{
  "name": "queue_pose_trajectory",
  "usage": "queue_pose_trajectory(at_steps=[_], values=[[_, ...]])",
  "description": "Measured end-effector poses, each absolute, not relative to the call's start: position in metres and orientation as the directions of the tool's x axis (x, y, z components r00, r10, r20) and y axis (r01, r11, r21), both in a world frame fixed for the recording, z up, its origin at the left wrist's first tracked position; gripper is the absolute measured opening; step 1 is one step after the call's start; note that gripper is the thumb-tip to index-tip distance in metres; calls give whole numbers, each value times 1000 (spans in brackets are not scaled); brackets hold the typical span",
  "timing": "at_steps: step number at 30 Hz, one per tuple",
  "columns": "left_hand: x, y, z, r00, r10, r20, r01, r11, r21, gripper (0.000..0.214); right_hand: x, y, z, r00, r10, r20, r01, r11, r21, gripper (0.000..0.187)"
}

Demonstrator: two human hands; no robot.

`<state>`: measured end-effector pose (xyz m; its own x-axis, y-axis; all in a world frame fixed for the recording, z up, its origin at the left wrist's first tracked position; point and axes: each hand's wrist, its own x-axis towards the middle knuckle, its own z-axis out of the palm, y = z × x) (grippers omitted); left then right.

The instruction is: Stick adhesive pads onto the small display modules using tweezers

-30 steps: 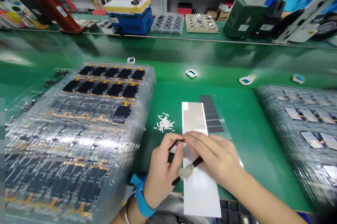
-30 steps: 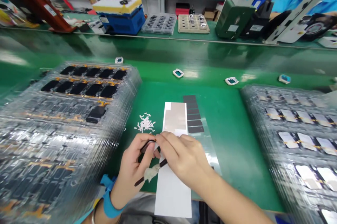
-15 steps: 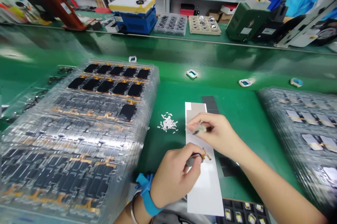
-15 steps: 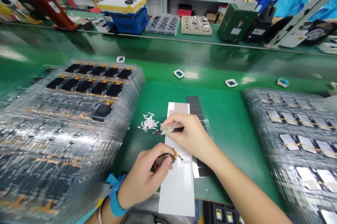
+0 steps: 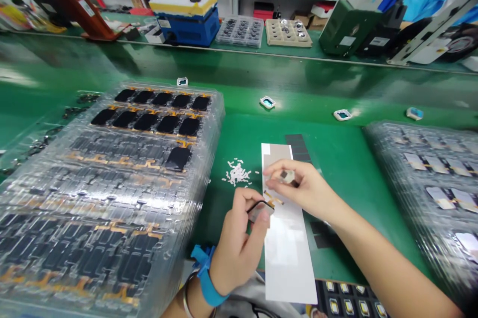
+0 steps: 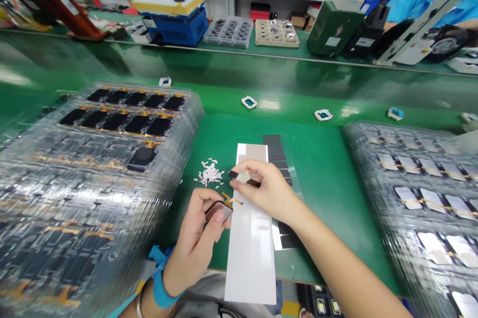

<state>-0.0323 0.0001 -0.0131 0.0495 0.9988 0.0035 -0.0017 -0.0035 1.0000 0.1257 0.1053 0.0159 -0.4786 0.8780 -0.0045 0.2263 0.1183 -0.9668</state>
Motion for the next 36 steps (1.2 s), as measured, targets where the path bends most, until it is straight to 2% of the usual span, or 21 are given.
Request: queue_pose_trajectory(at_steps=[4, 7, 10, 19, 28, 33, 36], values=[[-31, 1, -14, -37, 998, -50, -96, 47, 994, 16, 128, 97, 23, -604, 782, -155, 118, -105, -987, 30], [-30, 1, -14, -41, 997, -72, -94, 68, 993, 18, 129, 93, 24, -704, 672, -228, 67, -257, -964, 31], [-30, 2, -13, -21, 995, -96, -81, 94, 992, 19, 129, 92, 21, -710, 652, -265, 70, -310, -948, 33], [-30, 3, -12, -4, 995, -98, -34, 98, 995, 17, 124, 90, 18, -607, 773, -185, 155, -113, -981, 28], [-32, 0, -12, 30, 989, -146, -167, 149, 975, 23, 119, 85, 17, -591, 797, -124, 125, -61, -990, 31], [-33, 0, -10, 28, 987, -158, -213, 160, 964, 25, 117, 81, 21, -502, 865, 8, 162, 103, -981, 24], [-33, 0, -12, 30, 988, -150, -227, 153, 962, 21, 117, 80, 22, -495, 864, 85, 201, 210, -957, 22]])
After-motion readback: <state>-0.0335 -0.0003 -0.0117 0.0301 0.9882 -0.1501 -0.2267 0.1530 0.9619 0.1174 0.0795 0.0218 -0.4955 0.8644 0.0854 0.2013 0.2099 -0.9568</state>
